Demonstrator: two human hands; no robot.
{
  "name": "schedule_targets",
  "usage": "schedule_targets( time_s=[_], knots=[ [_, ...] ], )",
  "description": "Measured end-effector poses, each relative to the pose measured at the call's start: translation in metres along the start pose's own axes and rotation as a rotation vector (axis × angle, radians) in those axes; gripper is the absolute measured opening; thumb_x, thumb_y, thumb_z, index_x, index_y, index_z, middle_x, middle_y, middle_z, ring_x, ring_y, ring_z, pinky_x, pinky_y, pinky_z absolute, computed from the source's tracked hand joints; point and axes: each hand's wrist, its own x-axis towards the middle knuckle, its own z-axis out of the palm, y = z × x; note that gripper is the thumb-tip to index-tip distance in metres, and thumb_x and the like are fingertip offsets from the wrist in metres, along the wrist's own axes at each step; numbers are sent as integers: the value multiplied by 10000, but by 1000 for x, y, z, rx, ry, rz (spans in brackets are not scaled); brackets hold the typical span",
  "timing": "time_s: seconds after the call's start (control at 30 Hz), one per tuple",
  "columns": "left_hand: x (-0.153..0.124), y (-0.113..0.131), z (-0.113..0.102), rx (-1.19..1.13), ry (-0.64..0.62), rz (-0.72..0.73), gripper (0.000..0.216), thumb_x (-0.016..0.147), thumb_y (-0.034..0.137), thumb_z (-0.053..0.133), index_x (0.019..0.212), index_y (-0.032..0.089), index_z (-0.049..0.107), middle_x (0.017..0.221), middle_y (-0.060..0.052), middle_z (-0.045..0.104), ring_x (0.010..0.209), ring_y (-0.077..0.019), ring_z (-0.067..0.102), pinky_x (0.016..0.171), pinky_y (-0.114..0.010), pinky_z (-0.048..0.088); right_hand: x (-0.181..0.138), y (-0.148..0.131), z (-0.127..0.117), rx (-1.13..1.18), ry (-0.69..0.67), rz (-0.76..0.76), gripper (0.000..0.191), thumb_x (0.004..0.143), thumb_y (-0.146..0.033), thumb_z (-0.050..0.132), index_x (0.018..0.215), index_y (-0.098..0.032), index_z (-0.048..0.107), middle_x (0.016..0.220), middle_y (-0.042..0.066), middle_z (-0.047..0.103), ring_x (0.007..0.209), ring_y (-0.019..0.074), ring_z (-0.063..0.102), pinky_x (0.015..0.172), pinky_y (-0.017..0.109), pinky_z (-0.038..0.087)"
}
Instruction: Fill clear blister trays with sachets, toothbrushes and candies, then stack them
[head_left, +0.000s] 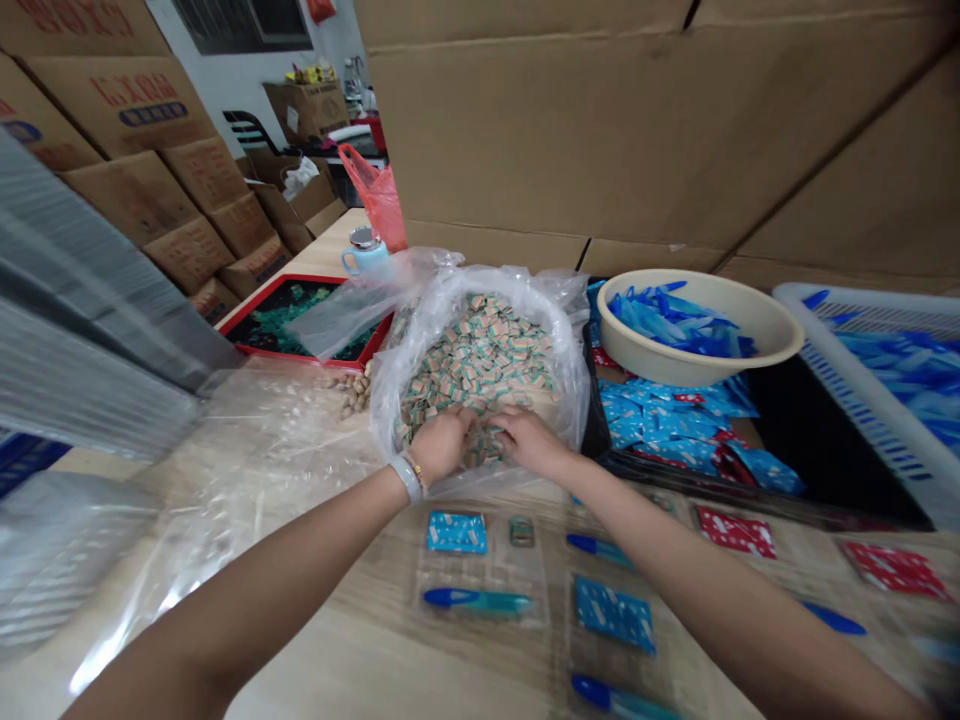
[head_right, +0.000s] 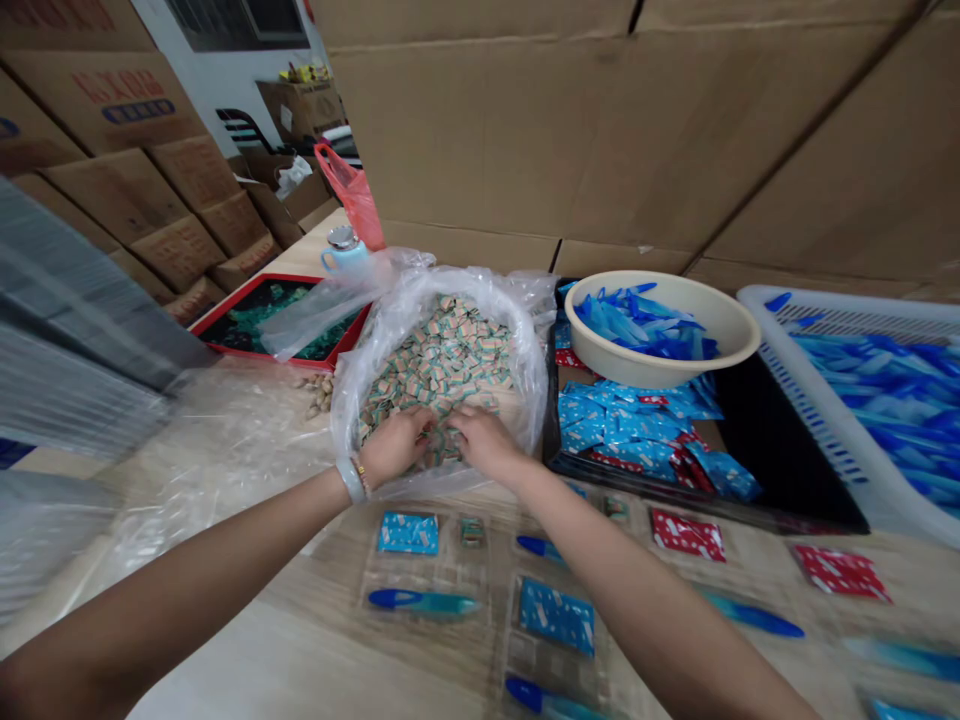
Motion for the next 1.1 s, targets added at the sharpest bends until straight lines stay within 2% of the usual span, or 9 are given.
schedule_targets(
  time_s=[0.13,0.37,0.53,0.63,0.83,0.93,1.03,1.1],
  knots=[
    [4,-5,3,-20,-70,72,277,704,79,453,938,153,581,924,-62,553,874,-157,516,781,-239,399,1,-1,4,-115,-2,-39,270,675,-35,474,873,-147,618,841,69,577,838,176,491,780,300,377],
    [8,-16,13,-139,-40,163,191,733,166,504,889,153,615,831,-48,562,835,-158,518,763,-232,394,-1,7,13,-9,9,-13,222,677,-41,491,840,-131,612,802,61,556,797,154,500,733,264,402],
    [9,-13,14,-122,-56,134,196,760,171,477,890,158,624,838,-52,568,838,-157,520,744,-227,395,0,6,14,30,19,13,232,691,-59,512,879,-155,610,803,50,551,802,150,502,728,261,402],
    [7,-10,14,-115,-51,111,193,769,171,460,861,167,629,825,-47,578,834,-153,525,746,-227,395,0,6,14,24,2,42,168,699,-78,523,808,-154,625,756,42,541,758,147,503,698,261,404],
    [4,-17,1,-201,96,-5,173,749,171,470,781,137,636,788,-50,623,770,-146,546,730,-227,394,3,17,3,64,58,61,160,700,-90,532,804,-152,636,751,44,545,749,146,505,702,270,402],
    [5,-20,-5,-305,118,-111,176,732,190,487,790,131,643,776,-39,637,724,-138,549,691,-220,397,15,16,-2,118,-56,17,177,701,-104,539,822,-170,650,773,39,572,754,141,518,702,258,401],
    [2,-21,-7,-395,66,-186,193,717,181,494,826,124,642,735,-22,636,653,-122,536,611,-202,392,29,10,-3,87,-200,-45,216,724,-120,517,888,-178,646,827,47,599,810,153,532,738,263,393],
    [-1,-20,-7,-382,21,-181,168,708,164,491,763,118,644,668,-12,620,604,-115,517,570,-198,379,34,7,-2,14,-265,-64,227,737,-128,499,908,-176,640,847,57,605,829,166,533,747,270,388]
  ],
)
